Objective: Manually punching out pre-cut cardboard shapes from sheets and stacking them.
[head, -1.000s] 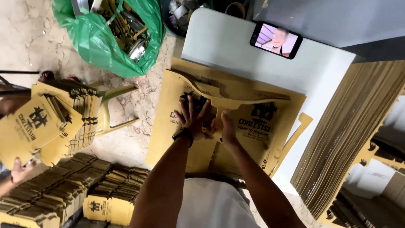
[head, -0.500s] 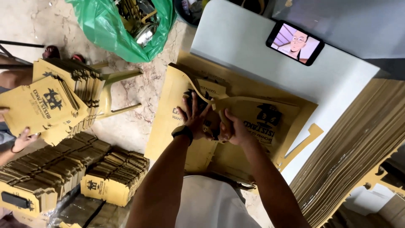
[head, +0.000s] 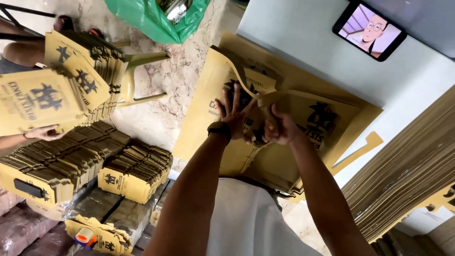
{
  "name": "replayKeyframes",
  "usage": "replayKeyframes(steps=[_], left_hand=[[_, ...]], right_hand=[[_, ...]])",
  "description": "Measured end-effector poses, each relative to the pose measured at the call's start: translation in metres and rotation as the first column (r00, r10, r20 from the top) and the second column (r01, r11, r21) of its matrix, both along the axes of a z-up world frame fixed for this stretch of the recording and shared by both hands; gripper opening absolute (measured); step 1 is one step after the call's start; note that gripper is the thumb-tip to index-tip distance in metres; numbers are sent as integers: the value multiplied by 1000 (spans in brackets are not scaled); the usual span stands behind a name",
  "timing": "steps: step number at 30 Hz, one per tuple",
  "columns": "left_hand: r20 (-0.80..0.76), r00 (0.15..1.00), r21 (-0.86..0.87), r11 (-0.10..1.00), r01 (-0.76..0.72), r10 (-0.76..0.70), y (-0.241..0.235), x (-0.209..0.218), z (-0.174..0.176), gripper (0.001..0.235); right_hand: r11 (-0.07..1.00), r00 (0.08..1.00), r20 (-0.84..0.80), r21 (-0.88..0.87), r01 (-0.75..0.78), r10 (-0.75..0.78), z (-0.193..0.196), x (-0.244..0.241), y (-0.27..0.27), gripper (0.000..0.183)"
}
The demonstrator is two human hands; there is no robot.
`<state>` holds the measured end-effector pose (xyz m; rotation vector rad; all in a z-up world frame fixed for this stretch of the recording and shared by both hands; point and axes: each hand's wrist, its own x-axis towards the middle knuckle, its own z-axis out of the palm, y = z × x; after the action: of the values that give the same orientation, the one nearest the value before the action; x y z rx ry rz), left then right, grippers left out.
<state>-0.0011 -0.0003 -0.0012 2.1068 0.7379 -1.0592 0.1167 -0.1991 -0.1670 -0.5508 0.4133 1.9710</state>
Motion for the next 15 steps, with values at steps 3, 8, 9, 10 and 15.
replayKeyframes(steps=[3, 8, 9, 10, 15], left_hand=[[8, 1000, -30, 1000, 11, -10, 1, -1, -2, 157], [27, 999, 17, 1000, -20, 19, -5, -3, -9, 161], [26, 1000, 17, 1000, -18, 18, -5, -5, -12, 161], [31, 999, 18, 999, -30, 29, -6, -6, -15, 161], [17, 1000, 93, 996, 13, -15, -16, -11, -44, 159]], right_hand=[[999, 999, 38, -26, 34, -33, 18, 2, 7, 85], [962, 958, 201, -144, 233, -202, 48, -11, 16, 81], [962, 958, 200, -144, 234, -203, 69, -21, 20, 81], [919, 894, 382, -213, 333, -235, 90, -31, 23, 73], [881, 692, 715, -258, 398, -103, 134, -65, 31, 78]])
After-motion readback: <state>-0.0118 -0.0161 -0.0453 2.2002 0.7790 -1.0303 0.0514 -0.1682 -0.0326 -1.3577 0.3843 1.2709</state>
